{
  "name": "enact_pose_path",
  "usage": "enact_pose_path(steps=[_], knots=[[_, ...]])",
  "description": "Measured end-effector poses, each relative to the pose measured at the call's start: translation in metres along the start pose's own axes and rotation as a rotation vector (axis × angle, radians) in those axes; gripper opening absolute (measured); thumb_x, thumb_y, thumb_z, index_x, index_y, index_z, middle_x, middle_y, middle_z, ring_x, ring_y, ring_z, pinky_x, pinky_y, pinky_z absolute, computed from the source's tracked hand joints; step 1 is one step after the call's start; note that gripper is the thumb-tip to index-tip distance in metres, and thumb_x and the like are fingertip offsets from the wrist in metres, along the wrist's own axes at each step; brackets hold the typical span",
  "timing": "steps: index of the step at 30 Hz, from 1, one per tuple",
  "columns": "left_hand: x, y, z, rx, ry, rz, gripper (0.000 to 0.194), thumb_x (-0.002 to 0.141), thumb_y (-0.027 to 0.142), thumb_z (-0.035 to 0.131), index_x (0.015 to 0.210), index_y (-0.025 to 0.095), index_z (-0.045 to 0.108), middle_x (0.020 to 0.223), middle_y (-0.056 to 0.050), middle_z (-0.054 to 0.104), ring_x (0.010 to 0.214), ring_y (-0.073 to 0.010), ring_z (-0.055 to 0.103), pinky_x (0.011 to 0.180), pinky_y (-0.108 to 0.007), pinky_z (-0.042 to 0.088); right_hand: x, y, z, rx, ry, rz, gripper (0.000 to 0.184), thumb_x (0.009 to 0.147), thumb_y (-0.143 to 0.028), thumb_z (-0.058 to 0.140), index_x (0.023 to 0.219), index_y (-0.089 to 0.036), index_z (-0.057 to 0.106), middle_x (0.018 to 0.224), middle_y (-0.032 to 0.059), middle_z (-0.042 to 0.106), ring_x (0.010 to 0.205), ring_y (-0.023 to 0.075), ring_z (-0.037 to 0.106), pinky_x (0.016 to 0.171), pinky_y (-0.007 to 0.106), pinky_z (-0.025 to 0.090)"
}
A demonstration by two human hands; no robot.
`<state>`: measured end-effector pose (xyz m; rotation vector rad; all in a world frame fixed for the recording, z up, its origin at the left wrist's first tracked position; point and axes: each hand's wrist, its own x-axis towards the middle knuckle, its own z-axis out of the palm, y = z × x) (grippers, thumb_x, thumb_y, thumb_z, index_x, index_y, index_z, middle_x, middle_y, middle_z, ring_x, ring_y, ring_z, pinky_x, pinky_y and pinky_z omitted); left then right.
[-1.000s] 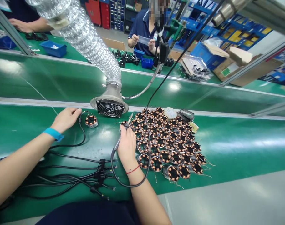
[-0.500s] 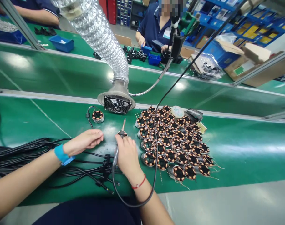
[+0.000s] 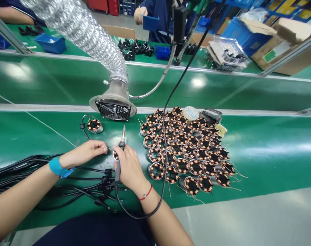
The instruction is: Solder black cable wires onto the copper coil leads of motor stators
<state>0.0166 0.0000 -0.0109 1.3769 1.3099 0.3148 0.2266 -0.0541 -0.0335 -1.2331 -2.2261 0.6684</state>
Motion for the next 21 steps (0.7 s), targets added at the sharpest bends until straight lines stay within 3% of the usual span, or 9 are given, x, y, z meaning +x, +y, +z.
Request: enact_pose_path(steps=[5, 9, 12, 15, 18, 21], knots=[[0.004, 0.015, -0.002, -0.034, -0.136, 0.002, 0.03, 0.078, 0.045, 0.062, 0.075, 0.015, 0.064, 0.068, 0.002, 0.054, 0.063, -0.011, 0.041, 0.059, -0.022, 0.032, 0.0, 0.008, 0.002, -0.031, -0.012, -0.032, 0.055, 0.088, -0.019, 0.056, 0.138, -0.017, 0.035, 0.135, 0.0149, 0.051, 0.124, 0.0289, 0.046, 0.099, 0.048, 0.046], [0.012, 0.02, 0.009, -0.181, -0.164, -0.043, 0.038, 0.08, 0.053, 0.058, 0.072, 0.015, 0.055, 0.058, 0.006, 0.039, 0.051, -0.0077, 0.025, 0.049, -0.022, 0.019, -0.001, 0.01, 0.004, -0.102, 0.045, -0.017, 0.056, 0.088, -0.024, 0.059, 0.138, -0.017, 0.037, 0.127, 0.0151, 0.055, 0.118, 0.0297, 0.048, 0.094, 0.047, 0.048], [0.007, 0.014, 0.012, -0.159, -0.128, 0.024, 0.036, 0.083, 0.052, 0.055, 0.081, 0.016, 0.055, 0.069, 0.003, 0.046, 0.059, -0.0091, 0.035, 0.054, -0.022, 0.028, -0.001, 0.01, 0.006, -0.114, 0.07, -0.002, 0.057, 0.088, -0.027, 0.06, 0.138, -0.017, 0.037, 0.124, 0.0144, 0.056, 0.116, 0.0297, 0.048, 0.093, 0.046, 0.048], [-0.007, 0.004, 0.009, -0.01, -0.173, 0.108, 0.032, 0.082, 0.047, 0.061, 0.093, 0.017, 0.056, 0.081, 0.002, 0.05, 0.066, -0.0104, 0.039, 0.061, -0.023, 0.034, -0.001, 0.01, 0.006, -0.098, 0.073, -0.007, 0.055, 0.089, -0.026, 0.058, 0.138, -0.017, 0.037, 0.124, 0.014, 0.056, 0.115, 0.0293, 0.047, 0.094, 0.046, 0.048], [-0.021, -0.002, 0.008, 0.156, -0.18, 0.148, 0.025, 0.083, 0.041, 0.06, 0.092, 0.018, 0.057, 0.083, 0.002, 0.047, 0.064, -0.0099, 0.035, 0.061, -0.024, 0.033, 0.0, 0.01, 0.005, -0.087, 0.064, -0.007, 0.052, 0.089, -0.024, 0.057, 0.137, -0.016, 0.039, 0.123, 0.0143, 0.057, 0.115, 0.0294, 0.047, 0.095, 0.047, 0.047], [-0.025, -0.002, 0.009, 0.153, -0.128, 0.178, 0.02, 0.088, 0.037, 0.054, 0.09, 0.018, 0.061, 0.089, 0.0, 0.05, 0.07, -0.0111, 0.042, 0.067, -0.025, 0.036, 0.001, 0.01, 0.005, -0.088, 0.053, -0.008, 0.049, 0.09, -0.024, 0.056, 0.136, -0.016, 0.04, 0.12, 0.0145, 0.058, 0.113, 0.0297, 0.047, 0.093, 0.047, 0.047]])
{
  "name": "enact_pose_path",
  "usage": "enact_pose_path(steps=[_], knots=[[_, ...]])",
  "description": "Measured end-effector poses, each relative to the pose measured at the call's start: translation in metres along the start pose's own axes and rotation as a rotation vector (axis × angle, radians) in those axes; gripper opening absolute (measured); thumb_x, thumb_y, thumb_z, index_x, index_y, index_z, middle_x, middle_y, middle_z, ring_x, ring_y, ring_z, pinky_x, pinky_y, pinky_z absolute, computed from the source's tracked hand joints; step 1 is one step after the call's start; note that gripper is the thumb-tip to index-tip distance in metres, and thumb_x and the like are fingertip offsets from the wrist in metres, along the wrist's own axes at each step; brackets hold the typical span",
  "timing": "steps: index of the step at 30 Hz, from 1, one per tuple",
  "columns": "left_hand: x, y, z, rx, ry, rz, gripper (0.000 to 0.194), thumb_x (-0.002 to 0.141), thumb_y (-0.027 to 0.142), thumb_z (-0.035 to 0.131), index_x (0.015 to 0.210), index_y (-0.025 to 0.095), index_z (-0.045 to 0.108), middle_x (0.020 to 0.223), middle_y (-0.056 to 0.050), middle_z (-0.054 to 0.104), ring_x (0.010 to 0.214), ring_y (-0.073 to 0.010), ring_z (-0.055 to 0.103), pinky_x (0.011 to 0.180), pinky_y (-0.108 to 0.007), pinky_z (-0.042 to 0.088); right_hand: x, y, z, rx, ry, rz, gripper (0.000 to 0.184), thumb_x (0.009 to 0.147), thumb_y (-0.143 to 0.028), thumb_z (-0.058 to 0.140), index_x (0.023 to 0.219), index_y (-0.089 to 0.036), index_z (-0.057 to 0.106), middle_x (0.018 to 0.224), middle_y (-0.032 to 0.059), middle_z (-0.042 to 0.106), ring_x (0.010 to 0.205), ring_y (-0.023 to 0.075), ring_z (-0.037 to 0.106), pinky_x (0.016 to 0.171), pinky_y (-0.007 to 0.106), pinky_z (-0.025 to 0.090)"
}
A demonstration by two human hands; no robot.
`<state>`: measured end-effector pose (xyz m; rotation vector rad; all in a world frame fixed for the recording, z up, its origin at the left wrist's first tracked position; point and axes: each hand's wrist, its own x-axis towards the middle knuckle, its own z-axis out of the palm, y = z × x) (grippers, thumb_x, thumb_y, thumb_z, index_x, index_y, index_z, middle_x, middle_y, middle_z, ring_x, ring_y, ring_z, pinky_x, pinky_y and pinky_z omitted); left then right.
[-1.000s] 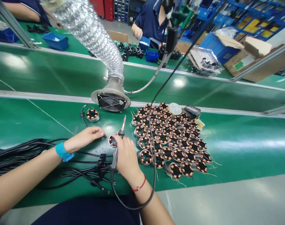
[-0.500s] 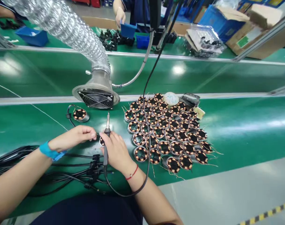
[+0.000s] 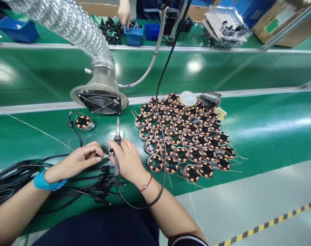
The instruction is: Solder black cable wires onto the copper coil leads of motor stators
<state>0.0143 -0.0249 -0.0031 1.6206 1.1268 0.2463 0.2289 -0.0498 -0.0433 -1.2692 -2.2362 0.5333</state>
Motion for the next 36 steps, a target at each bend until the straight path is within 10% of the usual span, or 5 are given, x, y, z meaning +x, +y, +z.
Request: enact_pose_path(steps=[10, 21, 30, 36], knots=[[0.023, 0.016, 0.004, -0.539, 0.036, -0.212, 0.027, 0.076, 0.04, 0.068, 0.075, 0.015, 0.062, 0.062, 0.005, 0.05, 0.055, -0.007, 0.038, 0.056, -0.021, 0.031, 0.001, -0.002, 0.001, -0.02, -0.004, 0.01, 0.048, 0.089, -0.025, 0.057, 0.134, -0.017, 0.043, 0.122, 0.0143, 0.057, 0.113, 0.0295, 0.047, 0.093, 0.047, 0.047], [0.005, -0.001, 0.003, -0.192, -0.045, -0.134, 0.029, 0.086, 0.044, 0.055, 0.085, 0.016, 0.065, 0.088, -0.003, 0.063, 0.085, -0.0168, 0.055, 0.083, -0.03, 0.041, 0.0, -0.001, 0.0, -0.006, -0.015, 0.013, 0.05, 0.089, -0.023, 0.055, 0.137, -0.018, 0.041, 0.127, 0.0138, 0.055, 0.119, 0.0291, 0.045, 0.098, 0.048, 0.045], [0.008, 0.01, 0.019, -0.434, -0.029, -0.21, 0.034, 0.085, 0.047, 0.055, 0.091, 0.016, 0.066, 0.06, 0.004, 0.05, 0.052, -0.0088, 0.038, 0.053, -0.022, 0.033, -0.001, 0.005, -0.003, -0.014, -0.005, -0.045, 0.047, 0.093, -0.014, 0.042, 0.139, -0.018, 0.038, 0.14, 0.0156, 0.047, 0.131, 0.0276, 0.039, 0.104, 0.049, 0.042], [0.001, 0.006, 0.029, 0.098, -0.079, -0.113, 0.029, 0.081, 0.04, 0.059, 0.1, 0.02, 0.066, 0.091, -0.003, 0.058, 0.082, -0.0185, 0.055, 0.079, -0.031, 0.043, 0.0, 0.007, -0.006, 0.193, 0.084, -0.036, 0.061, 0.082, -0.007, 0.044, 0.14, -0.02, 0.035, 0.145, 0.0122, 0.044, 0.14, 0.0263, 0.031, 0.11, 0.053, 0.036]])
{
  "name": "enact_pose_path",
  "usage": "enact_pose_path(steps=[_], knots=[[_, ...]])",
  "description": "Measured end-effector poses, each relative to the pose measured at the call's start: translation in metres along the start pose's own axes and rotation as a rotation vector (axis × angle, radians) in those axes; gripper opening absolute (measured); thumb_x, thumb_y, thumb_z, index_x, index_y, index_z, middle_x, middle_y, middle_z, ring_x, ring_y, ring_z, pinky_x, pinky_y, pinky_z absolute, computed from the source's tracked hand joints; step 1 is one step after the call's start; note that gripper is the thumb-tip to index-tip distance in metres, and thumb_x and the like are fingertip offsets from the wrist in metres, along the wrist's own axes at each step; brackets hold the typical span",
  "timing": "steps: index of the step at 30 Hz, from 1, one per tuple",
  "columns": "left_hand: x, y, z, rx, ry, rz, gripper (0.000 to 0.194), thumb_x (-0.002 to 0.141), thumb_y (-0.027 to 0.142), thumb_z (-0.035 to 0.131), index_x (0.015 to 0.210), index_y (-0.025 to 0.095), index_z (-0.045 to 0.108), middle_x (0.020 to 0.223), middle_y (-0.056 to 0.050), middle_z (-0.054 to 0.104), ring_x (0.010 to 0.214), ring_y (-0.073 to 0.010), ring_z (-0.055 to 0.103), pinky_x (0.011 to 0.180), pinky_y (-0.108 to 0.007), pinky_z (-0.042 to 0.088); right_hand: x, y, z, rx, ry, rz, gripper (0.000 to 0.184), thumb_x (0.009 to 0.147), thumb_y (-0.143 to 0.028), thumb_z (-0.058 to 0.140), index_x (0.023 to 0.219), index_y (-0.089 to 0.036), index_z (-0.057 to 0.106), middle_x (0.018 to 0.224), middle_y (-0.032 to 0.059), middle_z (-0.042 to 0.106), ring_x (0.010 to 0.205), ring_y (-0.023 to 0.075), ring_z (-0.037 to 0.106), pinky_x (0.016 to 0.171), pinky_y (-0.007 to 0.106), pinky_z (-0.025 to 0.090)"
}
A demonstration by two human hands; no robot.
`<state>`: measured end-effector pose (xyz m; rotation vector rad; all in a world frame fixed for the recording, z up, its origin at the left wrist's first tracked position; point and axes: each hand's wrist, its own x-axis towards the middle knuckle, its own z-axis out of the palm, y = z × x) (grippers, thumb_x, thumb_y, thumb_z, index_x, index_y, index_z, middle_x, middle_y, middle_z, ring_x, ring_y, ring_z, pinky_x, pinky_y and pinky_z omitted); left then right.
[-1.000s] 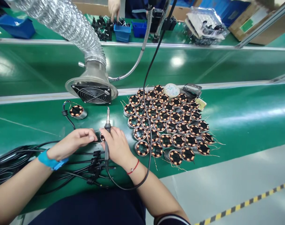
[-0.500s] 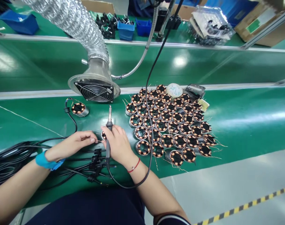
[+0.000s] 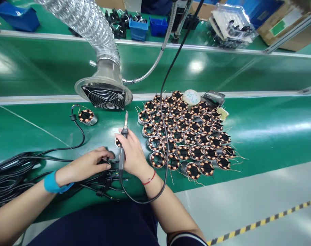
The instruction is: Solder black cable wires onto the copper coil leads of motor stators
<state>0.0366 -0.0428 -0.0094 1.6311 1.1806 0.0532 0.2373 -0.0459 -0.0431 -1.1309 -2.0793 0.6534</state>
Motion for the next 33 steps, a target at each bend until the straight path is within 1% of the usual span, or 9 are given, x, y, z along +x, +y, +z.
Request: enact_pose_path(steps=[2, 4, 7, 9, 13, 16, 19, 25, 33], knots=[[-0.001, 0.001, 0.003, 0.099, -0.016, 0.009, 0.021, 0.083, 0.035, 0.055, 0.093, 0.02, 0.066, 0.095, -0.004, 0.057, 0.086, -0.0196, 0.056, 0.083, -0.033, 0.042, 0.0, -0.002, 0.0, 0.049, 0.081, 0.003, 0.057, 0.082, -0.007, 0.044, 0.137, -0.023, 0.04, 0.137, 0.0096, 0.053, 0.13, 0.0246, 0.044, 0.105, 0.051, 0.041], [-0.001, 0.003, 0.005, 0.139, -0.015, 0.018, 0.017, 0.084, 0.031, 0.051, 0.084, 0.019, 0.063, 0.094, -0.004, 0.057, 0.084, -0.0192, 0.055, 0.081, -0.032, 0.041, -0.001, -0.003, 0.0, 0.085, 0.187, 0.01, 0.05, 0.084, -0.008, 0.045, 0.131, -0.025, 0.046, 0.122, 0.0075, 0.063, 0.115, 0.0228, 0.056, 0.097, 0.047, 0.047], [-0.002, 0.004, 0.005, 0.143, -0.02, 0.032, 0.016, 0.086, 0.03, 0.047, 0.084, 0.019, 0.058, 0.086, -0.002, 0.058, 0.076, -0.0173, 0.053, 0.072, -0.029, 0.039, -0.002, -0.003, -0.002, 0.11, 0.311, 0.013, 0.044, 0.086, -0.009, 0.048, 0.126, -0.026, 0.049, 0.106, 0.0043, 0.07, 0.096, 0.0202, 0.063, 0.087, 0.043, 0.05], [-0.005, 0.004, 0.003, 0.119, -0.055, 0.02, 0.018, 0.088, 0.035, 0.046, 0.085, 0.02, 0.057, 0.076, 0.0, 0.056, 0.067, -0.0155, 0.05, 0.064, -0.027, 0.036, -0.003, -0.004, -0.005, 0.112, 0.333, -0.009, 0.043, 0.087, -0.009, 0.049, 0.126, -0.026, 0.049, 0.099, 0.0029, 0.072, 0.089, 0.0195, 0.065, 0.085, 0.042, 0.05], [-0.011, 0.002, -0.004, 0.046, -0.067, 0.019, 0.02, 0.089, 0.038, 0.046, 0.084, 0.02, 0.055, 0.065, 0.004, 0.05, 0.059, -0.013, 0.043, 0.058, -0.024, 0.033, -0.003, -0.011, -0.008, 0.152, 0.246, -0.088, 0.041, 0.087, -0.01, 0.05, 0.125, -0.026, 0.049, 0.094, 0.0023, 0.073, 0.088, 0.0187, 0.066, 0.081, 0.039, 0.053], [-0.015, 0.003, -0.01, -0.045, -0.066, 0.07, 0.02, 0.09, 0.033, 0.045, 0.091, 0.02, 0.06, 0.08, 0.001, 0.06, 0.07, -0.0138, 0.051, 0.066, -0.024, 0.039, -0.002, -0.018, -0.009, 0.223, 0.165, -0.103, 0.04, 0.087, -0.011, 0.05, 0.124, -0.025, 0.05, 0.095, 0.0027, 0.072, 0.092, 0.0179, 0.066, 0.083, 0.038, 0.054], [-0.019, 0.004, -0.016, -0.121, -0.04, 0.133, 0.024, 0.091, 0.031, 0.045, 0.093, 0.019, 0.065, 0.093, -0.002, 0.065, 0.08, -0.0149, 0.056, 0.074, -0.025, 0.042, -0.002, -0.025, -0.009, 0.358, 0.099, -0.064, 0.04, 0.088, -0.011, 0.051, 0.126, -0.025, 0.048, 0.095, 0.0025, 0.071, 0.089, 0.0156, 0.067, 0.085, 0.036, 0.055], [-0.026, 0.0, -0.024, -0.199, 0.036, 0.183, 0.025, 0.091, 0.036, 0.049, 0.089, 0.019, 0.067, 0.086, -0.002, 0.062, 0.078, -0.0145, 0.054, 0.075, -0.025, 0.042, 0.0, -0.035, -0.011, 0.719, 0.049, 0.078, 0.039, 0.091, -0.017, 0.054, 0.127, -0.026, 0.043, 0.095, 0.0023, 0.066, 0.081, 0.0115, 0.066, 0.077, 0.03, 0.058], [-0.028, 0.003, -0.022, -0.23, 0.036, 0.134, 0.026, 0.09, 0.038, 0.05, 0.087, 0.018, 0.067, 0.084, -0.002, 0.061, 0.078, -0.0149, 0.052, 0.073, -0.027, 0.039, 0.001, -0.038, -0.005, 0.747, 0.048, 0.113, 0.038, 0.088, -0.017, 0.058, 0.124, -0.026, 0.047, 0.092, 0.001, 0.066, 0.083, 0.0113, 0.064, 0.081, 0.03, 0.055]])
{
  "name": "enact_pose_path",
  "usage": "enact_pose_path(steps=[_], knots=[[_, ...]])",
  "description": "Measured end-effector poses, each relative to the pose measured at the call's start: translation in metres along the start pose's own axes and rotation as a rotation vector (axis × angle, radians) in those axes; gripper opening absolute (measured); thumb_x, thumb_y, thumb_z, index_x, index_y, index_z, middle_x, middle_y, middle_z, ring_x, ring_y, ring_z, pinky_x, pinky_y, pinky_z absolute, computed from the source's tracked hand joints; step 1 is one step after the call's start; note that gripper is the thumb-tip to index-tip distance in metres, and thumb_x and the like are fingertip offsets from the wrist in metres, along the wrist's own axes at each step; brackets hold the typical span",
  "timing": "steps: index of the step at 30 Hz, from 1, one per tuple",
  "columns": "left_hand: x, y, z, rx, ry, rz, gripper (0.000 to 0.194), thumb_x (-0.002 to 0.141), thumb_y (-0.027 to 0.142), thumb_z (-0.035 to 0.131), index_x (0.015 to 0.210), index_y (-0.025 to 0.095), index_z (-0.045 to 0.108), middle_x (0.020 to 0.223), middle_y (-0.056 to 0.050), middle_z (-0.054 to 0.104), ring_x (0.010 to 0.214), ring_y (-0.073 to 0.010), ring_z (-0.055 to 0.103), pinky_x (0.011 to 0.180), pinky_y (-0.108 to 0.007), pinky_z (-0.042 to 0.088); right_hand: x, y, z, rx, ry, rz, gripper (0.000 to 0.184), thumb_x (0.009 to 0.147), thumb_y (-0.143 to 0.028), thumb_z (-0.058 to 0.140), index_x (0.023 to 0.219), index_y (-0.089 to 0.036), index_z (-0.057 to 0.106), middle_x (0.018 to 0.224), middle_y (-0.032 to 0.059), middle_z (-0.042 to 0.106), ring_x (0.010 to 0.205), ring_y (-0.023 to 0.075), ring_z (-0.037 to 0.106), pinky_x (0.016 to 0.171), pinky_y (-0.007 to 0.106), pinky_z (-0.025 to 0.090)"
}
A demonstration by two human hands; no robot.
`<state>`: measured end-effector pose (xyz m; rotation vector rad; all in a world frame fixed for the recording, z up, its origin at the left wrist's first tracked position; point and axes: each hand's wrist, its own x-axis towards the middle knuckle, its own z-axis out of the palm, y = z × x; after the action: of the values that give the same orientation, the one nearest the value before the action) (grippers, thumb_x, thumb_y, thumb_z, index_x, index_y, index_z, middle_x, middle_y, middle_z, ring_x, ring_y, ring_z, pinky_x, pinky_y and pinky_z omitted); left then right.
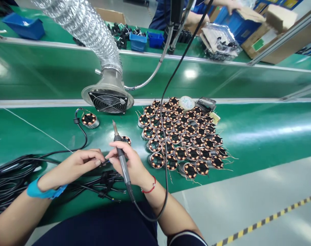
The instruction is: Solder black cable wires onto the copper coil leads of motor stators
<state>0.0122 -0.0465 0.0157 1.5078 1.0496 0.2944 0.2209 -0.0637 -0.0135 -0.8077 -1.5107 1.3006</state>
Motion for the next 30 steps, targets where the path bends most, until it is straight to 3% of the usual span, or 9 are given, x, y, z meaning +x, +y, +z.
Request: enact_pose_path(steps=[3, 8, 15, 20, 26, 30], knots=[[-0.001, -0.001, 0.002, -0.051, 0.045, -0.009, 0.024, 0.09, 0.038, 0.052, 0.088, 0.018, 0.065, 0.085, -0.002, 0.059, 0.078, -0.0142, 0.05, 0.071, -0.026, 0.038, 0.0, 0.003, 0.005, 0.079, 0.033, 0.037, 0.035, 0.088, -0.019, 0.058, 0.121, -0.025, 0.047, 0.088, 0.0003, 0.065, 0.078, 0.0105, 0.063, 0.075, 0.028, 0.056], [0.0, -0.001, 0.009, -0.336, 0.307, -0.025, 0.023, 0.091, 0.042, 0.051, 0.085, 0.019, 0.051, 0.062, 0.006, 0.037, 0.055, -0.009, 0.031, 0.052, -0.023, 0.027, 0.002, 0.008, 0.016, 0.206, 0.123, 0.125, 0.04, 0.085, -0.023, 0.061, 0.121, -0.026, 0.044, 0.086, -0.0016, 0.06, 0.066, 0.0078, 0.059, 0.058, 0.021, 0.055], [0.008, 0.012, 0.019, -0.203, 0.324, 0.056, 0.023, 0.088, 0.038, 0.052, 0.076, 0.018, 0.05, 0.066, 0.004, 0.043, 0.059, -0.0099, 0.038, 0.056, -0.023, 0.032, 0.001, 0.009, 0.024, 0.088, 0.218, 0.046, 0.045, 0.085, -0.018, 0.06, 0.125, -0.029, 0.042, 0.089, -0.0012, 0.061, 0.073, 0.0096, 0.063, 0.065, 0.023, 0.056], [0.01, 0.012, 0.015, -0.15, 0.251, 0.065, 0.025, 0.089, 0.038, 0.052, 0.075, 0.017, 0.052, 0.07, 0.003, 0.046, 0.066, -0.0114, 0.041, 0.063, -0.025, 0.034, 0.001, 0.005, 0.024, 0.03, 0.233, -0.027, 0.044, 0.085, -0.014, 0.06, 0.124, -0.029, 0.045, 0.09, -0.0011, 0.062, 0.075, 0.0096, 0.062, 0.072, 0.026, 0.056], [0.013, 0.016, 0.009, -0.313, -0.046, -0.061, 0.024, 0.09, 0.04, 0.049, 0.08, 0.018, 0.05, 0.075, 0.001, 0.056, 0.073, -0.0132, 0.049, 0.073, -0.027, 0.037, 0.002, 0.0, 0.025, -0.047, 0.269, -0.072, 0.038, 0.087, -0.012, 0.055, 0.12, -0.029, 0.048, 0.081, -0.0035, 0.058, 0.07, 0.0092, 0.059, 0.069, 0.023, 0.054], [0.015, 0.017, 0.009, -0.383, -0.085, -0.084, 0.023, 0.088, 0.04, 0.051, 0.084, 0.018, 0.049, 0.068, 0.005, 0.049, 0.063, -0.0107, 0.046, 0.064, -0.026, 0.037, 0.0, 0.004, 0.027, -0.076, 0.306, -0.084, 0.04, 0.086, -0.009, 0.057, 0.119, -0.029, 0.049, 0.082, -0.0035, 0.058, 0.074, 0.0091, 0.059, 0.075, 0.024, 0.053]])
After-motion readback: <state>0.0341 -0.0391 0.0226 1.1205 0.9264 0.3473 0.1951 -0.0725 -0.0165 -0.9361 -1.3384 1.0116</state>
